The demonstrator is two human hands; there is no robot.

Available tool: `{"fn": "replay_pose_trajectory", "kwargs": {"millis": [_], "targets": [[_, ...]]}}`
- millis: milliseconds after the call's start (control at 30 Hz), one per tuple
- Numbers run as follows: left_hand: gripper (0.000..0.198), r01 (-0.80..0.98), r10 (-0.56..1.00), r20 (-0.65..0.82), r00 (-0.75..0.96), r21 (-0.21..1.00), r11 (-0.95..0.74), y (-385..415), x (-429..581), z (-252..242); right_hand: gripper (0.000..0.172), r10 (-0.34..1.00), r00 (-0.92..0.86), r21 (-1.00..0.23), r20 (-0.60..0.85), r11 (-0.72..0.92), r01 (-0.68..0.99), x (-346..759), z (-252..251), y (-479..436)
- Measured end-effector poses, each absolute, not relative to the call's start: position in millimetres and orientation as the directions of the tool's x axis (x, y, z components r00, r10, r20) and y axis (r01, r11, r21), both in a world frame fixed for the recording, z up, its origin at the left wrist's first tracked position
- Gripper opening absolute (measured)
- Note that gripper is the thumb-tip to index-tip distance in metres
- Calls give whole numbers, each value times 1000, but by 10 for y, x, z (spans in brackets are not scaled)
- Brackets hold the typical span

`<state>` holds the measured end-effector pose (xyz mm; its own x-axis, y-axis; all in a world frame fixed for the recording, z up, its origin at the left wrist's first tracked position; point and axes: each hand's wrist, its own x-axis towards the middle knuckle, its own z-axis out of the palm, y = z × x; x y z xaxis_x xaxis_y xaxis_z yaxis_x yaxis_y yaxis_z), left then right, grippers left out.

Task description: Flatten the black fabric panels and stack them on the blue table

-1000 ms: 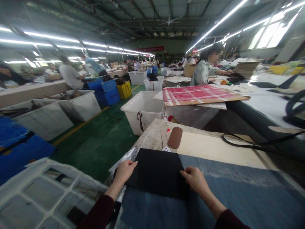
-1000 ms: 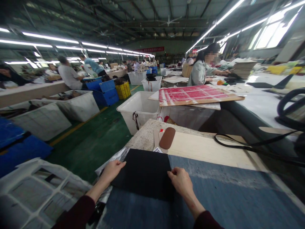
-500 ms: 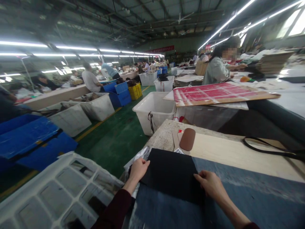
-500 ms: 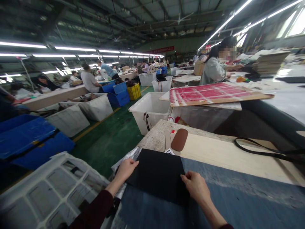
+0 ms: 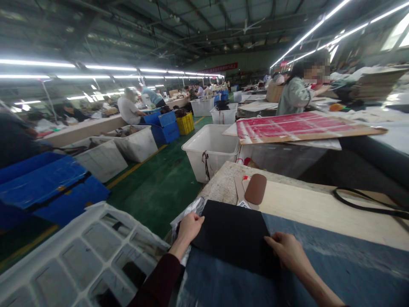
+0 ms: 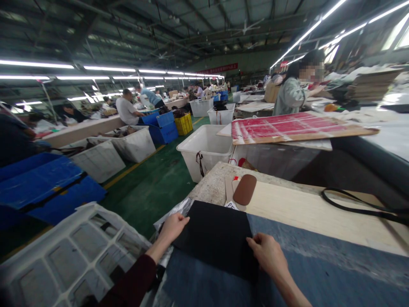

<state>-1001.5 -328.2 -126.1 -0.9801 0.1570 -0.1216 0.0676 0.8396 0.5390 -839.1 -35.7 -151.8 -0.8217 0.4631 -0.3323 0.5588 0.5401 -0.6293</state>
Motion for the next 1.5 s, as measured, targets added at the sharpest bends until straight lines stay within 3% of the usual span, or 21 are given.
{"fn": "replay_pose_trajectory", "kwargs": {"millis": [367, 433, 533, 633, 767, 900, 1200, 1500], "targets": [[26, 97, 177, -130, -976, 468, 878, -3286, -9970, -1186, 30, 478, -806, -625, -349, 522, 580, -8409, -1484, -375], [22, 125, 172, -78, -982, 417, 901, -3248, -9904, -1134, 28, 490, -800, -628, -346, 513, 585, -8403, -1463, -385], [20, 335, 303, 159, -940, 245, 910, -3129, -9751, -1021, 25, 511, -794, -629, -329, 509, 588, -8389, -1430, -396], [23, 626, 570, 296, -766, 145, 766, -2954, -9572, -938, 24, 533, -786, -617, -313, 515, 595, -8374, -1398, -406], [23, 782, 744, 240, -623, 211, 587, -2758, -9394, -996, 22, 539, -785, -607, -304, 526, 596, -8359, -1362, -422], [22, 752, 727, 197, -658, 229, 618, -2710, -9344, -1131, 20, 529, -799, -600, -285, 552, 579, -8366, -1336, -404], [21, 737, 706, 215, -675, 231, 635, -2717, -9336, -1146, 6, 500, -861, -612, -90, 655, 444, -8713, -1167, -281], [22, 719, 694, 196, -693, 265, 643, -2725, -9345, -1135, 11, 440, -887, -571, -142, 695, 436, -9005, -1309, -205]]}}
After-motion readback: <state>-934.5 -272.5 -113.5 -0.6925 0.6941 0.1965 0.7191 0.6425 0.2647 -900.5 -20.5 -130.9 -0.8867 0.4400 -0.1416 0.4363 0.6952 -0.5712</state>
